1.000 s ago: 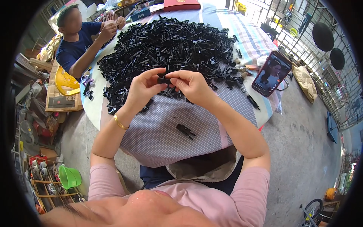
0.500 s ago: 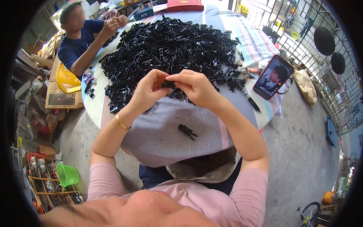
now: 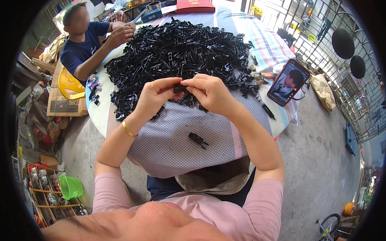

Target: Manually assembling small black plastic hardware components at a table.

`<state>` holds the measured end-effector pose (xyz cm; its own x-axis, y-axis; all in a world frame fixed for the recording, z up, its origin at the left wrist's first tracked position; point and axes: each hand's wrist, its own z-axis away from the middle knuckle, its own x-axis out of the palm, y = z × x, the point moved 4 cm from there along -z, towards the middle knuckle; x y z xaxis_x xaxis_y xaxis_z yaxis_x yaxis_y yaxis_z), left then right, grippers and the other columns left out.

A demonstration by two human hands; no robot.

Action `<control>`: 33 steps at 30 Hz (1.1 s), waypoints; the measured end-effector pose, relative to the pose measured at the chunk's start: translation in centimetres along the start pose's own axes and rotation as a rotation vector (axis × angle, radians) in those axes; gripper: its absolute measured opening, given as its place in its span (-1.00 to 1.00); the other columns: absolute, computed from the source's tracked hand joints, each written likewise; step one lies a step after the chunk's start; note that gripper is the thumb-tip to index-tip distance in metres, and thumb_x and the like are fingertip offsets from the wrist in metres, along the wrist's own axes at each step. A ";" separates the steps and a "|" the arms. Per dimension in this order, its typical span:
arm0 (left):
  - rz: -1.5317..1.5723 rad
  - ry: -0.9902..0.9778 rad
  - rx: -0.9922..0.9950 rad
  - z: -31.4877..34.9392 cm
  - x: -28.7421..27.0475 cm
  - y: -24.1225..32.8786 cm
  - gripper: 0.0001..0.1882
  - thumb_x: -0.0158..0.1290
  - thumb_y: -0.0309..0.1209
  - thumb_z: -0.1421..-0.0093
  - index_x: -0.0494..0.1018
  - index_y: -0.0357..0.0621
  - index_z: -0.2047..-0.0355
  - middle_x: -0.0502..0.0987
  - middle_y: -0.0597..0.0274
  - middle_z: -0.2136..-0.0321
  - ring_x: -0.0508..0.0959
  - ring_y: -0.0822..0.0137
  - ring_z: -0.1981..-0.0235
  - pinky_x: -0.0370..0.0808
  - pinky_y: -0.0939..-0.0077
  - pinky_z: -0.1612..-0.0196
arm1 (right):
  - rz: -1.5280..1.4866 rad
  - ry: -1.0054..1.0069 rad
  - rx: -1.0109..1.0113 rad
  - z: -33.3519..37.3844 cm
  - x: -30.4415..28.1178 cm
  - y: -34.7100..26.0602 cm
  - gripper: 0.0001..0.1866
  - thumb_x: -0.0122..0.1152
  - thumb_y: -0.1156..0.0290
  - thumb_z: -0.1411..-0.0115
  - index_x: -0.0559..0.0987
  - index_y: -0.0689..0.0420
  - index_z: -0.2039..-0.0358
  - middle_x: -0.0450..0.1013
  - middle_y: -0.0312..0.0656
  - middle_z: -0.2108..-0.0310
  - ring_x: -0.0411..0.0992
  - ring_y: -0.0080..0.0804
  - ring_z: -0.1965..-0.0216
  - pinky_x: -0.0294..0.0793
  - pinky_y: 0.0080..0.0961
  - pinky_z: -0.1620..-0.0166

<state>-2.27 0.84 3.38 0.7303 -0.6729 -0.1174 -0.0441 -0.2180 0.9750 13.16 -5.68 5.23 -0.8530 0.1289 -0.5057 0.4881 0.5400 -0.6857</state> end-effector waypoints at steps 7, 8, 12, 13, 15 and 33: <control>0.037 -0.009 0.012 0.2 0.4 0.0 -0.58 0.00 -0.68 -0.07 0.34 -0.32 0.00 0.51 0.12 0.22 0.54 0.44 0.26 0.49 0.62 0.15 | 0.344 0.123 -0.180 0.3 0.5 -0.5 -0.82 0.17 0.51 -0.02 0.55 0.21 0.31 0.40 -0.17 0.52 0.40 -0.26 0.50 0.41 -0.46 0.44; -0.051 0.026 0.015 0.2 0.5 0.1 -0.55 0.02 -0.68 -0.06 0.33 -0.31 -0.01 0.51 0.13 0.23 0.53 0.45 0.26 0.48 0.62 0.15 | 0.355 0.131 -0.205 0.4 0.6 -0.5 -0.81 0.18 0.49 -0.02 0.54 0.21 0.30 0.40 -0.17 0.52 0.40 -0.25 0.49 0.41 -0.45 0.43; 0.045 0.095 0.014 0.5 0.0 0.0 -0.52 0.03 -0.69 -0.05 0.31 -0.28 -0.03 0.52 0.14 0.25 0.52 0.48 0.28 0.48 0.65 0.17 | 0.162 0.173 -0.131 0.1 0.8 -0.8 -0.71 0.25 0.40 -0.01 0.52 0.23 0.23 0.41 -0.18 0.44 0.43 -0.32 0.43 0.45 -0.49 0.35; 0.013 0.094 0.053 0.5 0.1 0.2 -0.52 0.04 -0.69 -0.05 0.31 -0.27 -0.03 0.52 0.14 0.25 0.52 0.49 0.28 0.48 0.66 0.17 | 0.040 0.202 -0.063 0.0 0.7 -0.9 -0.67 0.27 0.37 -0.01 0.51 0.24 0.22 0.41 -0.18 0.41 0.45 -0.35 0.41 0.46 -0.51 0.31; -0.031 0.088 0.087 0.8 0.2 0.4 -0.49 0.04 -0.70 -0.04 0.28 -0.26 -0.05 0.52 0.13 0.24 0.52 0.49 0.27 0.47 0.67 0.18 | -0.055 0.159 -0.029 0.1 0.5 0.3 -0.61 0.32 0.34 0.03 0.49 0.27 0.20 0.41 -0.20 0.39 0.44 -0.41 0.39 0.46 -0.53 0.25; -0.382 -0.530 0.211 2.8 4.4 1.9 -0.71 0.23 -0.54 0.12 0.51 -0.17 0.31 0.50 0.16 0.26 0.52 0.31 0.27 0.47 0.51 0.22 | 0.029 -0.041 0.106 0.2 0.7 2.0 -0.87 0.25 0.48 0.00 0.59 0.19 0.38 0.49 -0.25 0.46 0.42 -0.56 0.43 0.41 -0.61 0.37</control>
<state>-1.06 -4.53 4.13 0.2910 -0.7648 -0.5749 -0.0212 -0.6059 0.7953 13.60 -4.64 3.42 -0.8313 0.1078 -0.5453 0.5308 0.4454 -0.7210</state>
